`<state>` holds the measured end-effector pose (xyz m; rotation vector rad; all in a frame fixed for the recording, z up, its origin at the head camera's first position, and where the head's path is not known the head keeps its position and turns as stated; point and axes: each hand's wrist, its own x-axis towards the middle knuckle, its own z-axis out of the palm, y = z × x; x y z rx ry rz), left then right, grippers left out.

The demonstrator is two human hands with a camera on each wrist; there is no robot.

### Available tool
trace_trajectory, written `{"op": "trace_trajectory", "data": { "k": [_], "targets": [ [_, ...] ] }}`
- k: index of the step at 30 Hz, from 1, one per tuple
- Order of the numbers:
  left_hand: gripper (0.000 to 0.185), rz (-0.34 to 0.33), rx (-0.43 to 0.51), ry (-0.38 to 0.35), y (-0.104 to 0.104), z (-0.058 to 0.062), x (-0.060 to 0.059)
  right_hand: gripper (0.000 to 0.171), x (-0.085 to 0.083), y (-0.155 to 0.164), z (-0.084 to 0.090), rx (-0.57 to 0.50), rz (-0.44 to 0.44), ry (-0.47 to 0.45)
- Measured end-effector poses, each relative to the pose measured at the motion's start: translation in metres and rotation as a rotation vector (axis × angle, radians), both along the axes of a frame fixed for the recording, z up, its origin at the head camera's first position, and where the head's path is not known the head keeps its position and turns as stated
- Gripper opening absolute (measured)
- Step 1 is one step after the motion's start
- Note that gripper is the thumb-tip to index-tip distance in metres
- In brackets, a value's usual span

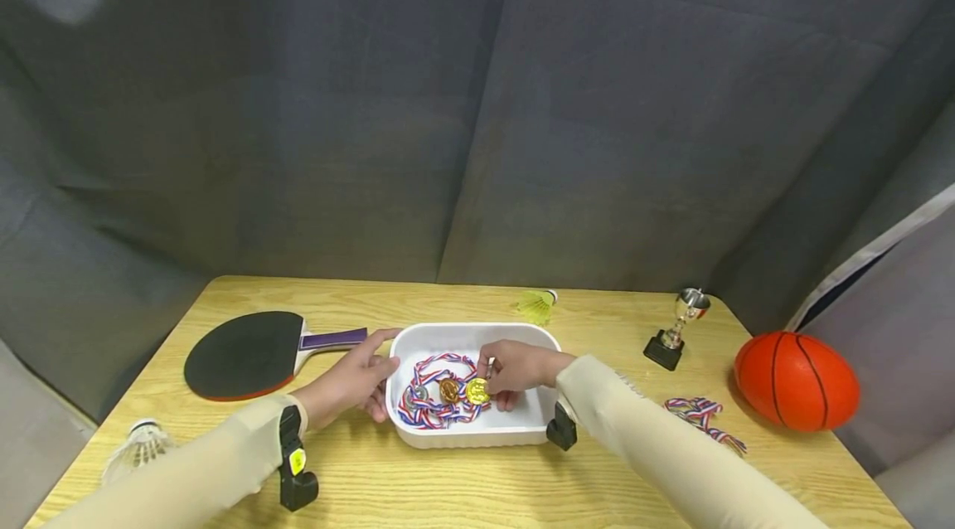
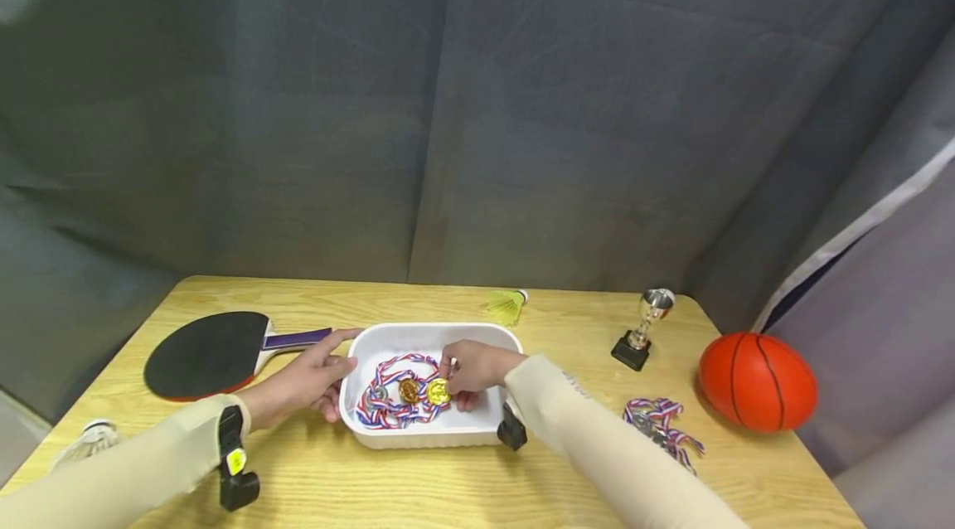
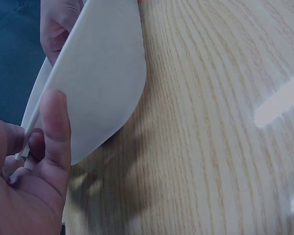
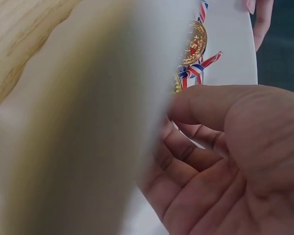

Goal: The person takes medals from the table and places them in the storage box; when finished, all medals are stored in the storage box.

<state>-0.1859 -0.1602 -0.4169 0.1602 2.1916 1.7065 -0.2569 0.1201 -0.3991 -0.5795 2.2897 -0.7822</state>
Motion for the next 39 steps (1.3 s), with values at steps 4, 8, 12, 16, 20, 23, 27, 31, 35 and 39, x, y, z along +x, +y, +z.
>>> {"op": "trace_trajectory", "data": {
  "k": [4,8,12,16,20,23,27,31,35,39],
  "targets": [
    [0.056,-0.003,0.001,0.004,0.0,0.0,0.0,0.012,0.002,-0.003,0.002,0.038,-0.002,0.031],
    [0.056,-0.004,0.0,0.004,0.001,0.001,0.001,0.011,0.003,-0.004,0.004,0.063,0.002,0.045],
    [0.056,0.0,-0.004,-0.002,0.001,0.001,0.001,0.011,0.004,-0.003,0.004,0.065,0.014,0.041],
    [0.055,0.002,-0.004,-0.008,0.001,0.0,0.0,0.009,0.002,-0.001,0.005,0.058,0.02,0.027],
    [0.056,0.001,-0.002,-0.009,0.001,0.0,0.0,0.006,0.001,0.001,0.008,0.051,0.014,0.018],
    [0.056,0.002,-0.002,-0.009,0.001,0.0,0.0,0.005,0.0,0.003,0.012,0.047,0.01,0.021],
    [0.055,0.008,-0.006,-0.011,0.001,0.0,0.0,0.004,0.0,0.008,0.015,0.036,0.015,0.051],
    [0.055,0.014,-0.01,-0.015,0.001,0.0,0.0,0.005,-0.001,0.018,0.021,0.006,0.031,0.087],
    [0.055,0.021,-0.011,-0.019,0.002,0.001,0.0,0.007,-0.001,0.034,0.032,-0.045,0.038,0.103],
    [0.055,0.028,-0.015,-0.021,0.002,0.002,0.001,0.011,0.001,0.058,0.046,-0.1,0.041,0.136]
  ]
}}
